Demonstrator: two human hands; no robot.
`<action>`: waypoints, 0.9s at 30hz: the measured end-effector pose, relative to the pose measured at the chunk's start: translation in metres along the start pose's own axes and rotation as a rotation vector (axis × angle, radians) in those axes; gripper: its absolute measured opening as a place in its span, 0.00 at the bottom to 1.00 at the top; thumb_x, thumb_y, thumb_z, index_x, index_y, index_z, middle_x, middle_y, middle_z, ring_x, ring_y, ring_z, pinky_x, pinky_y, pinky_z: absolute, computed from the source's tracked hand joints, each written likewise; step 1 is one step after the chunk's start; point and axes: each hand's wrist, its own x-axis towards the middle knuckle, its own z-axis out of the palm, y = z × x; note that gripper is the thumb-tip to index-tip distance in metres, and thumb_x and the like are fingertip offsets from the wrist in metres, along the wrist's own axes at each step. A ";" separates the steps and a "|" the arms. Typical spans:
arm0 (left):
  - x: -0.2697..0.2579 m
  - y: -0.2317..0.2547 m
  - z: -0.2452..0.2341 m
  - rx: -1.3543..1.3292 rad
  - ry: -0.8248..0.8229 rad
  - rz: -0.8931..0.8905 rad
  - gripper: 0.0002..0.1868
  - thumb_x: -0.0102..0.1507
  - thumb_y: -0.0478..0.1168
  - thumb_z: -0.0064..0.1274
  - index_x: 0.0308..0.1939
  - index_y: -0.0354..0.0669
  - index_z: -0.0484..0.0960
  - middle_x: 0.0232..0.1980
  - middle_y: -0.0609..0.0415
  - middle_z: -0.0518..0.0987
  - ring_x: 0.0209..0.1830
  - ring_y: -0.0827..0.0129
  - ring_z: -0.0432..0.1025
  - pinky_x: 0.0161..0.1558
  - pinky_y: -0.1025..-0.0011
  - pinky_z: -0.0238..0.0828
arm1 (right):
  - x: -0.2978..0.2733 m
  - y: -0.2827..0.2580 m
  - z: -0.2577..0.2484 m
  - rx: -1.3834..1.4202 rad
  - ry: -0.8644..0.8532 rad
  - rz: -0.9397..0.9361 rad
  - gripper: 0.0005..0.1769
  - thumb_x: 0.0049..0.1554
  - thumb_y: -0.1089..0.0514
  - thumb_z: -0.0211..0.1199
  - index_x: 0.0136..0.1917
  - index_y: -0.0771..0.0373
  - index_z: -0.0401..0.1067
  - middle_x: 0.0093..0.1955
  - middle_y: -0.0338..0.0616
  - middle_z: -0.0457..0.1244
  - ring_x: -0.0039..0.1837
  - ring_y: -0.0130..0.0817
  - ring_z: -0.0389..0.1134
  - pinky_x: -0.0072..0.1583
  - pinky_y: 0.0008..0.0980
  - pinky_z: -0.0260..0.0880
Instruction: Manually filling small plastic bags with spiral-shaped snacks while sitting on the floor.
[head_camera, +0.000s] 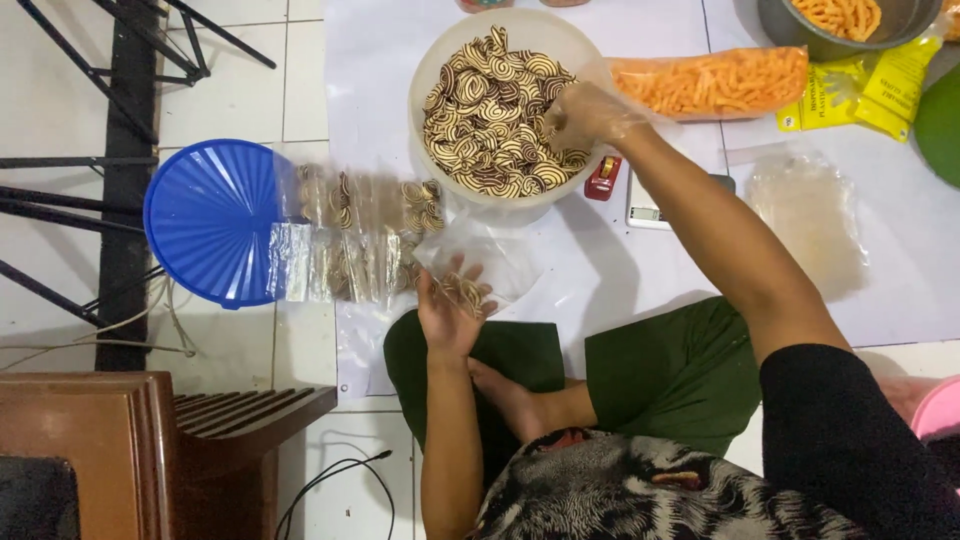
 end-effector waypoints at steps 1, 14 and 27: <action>0.001 0.000 0.002 -0.001 -0.002 0.003 0.31 0.71 0.61 0.43 0.68 0.41 0.72 0.57 0.38 0.80 0.45 0.49 0.80 0.40 0.54 0.79 | -0.003 0.001 -0.004 -0.003 0.000 -0.002 0.16 0.50 0.66 0.71 0.53 0.58 0.80 0.57 0.47 0.72 0.53 0.37 0.73 0.62 0.33 0.74; 0.025 -0.011 -0.031 0.099 0.160 -0.001 0.34 0.67 0.68 0.44 0.65 0.49 0.75 0.56 0.38 0.82 0.44 0.42 0.81 0.40 0.43 0.83 | -0.163 -0.098 -0.044 0.359 0.058 -0.682 0.11 0.54 0.65 0.71 0.51 0.69 0.80 0.47 0.61 0.70 0.48 0.50 0.71 0.48 0.40 0.71; 0.029 -0.026 -0.017 0.094 0.064 -0.081 0.28 0.68 0.67 0.44 0.61 0.56 0.80 0.55 0.43 0.84 0.46 0.45 0.81 0.42 0.48 0.83 | -0.156 -0.097 -0.040 0.218 0.276 -0.669 0.09 0.62 0.56 0.68 0.47 0.66 0.80 0.56 0.56 0.65 0.57 0.53 0.68 0.57 0.44 0.72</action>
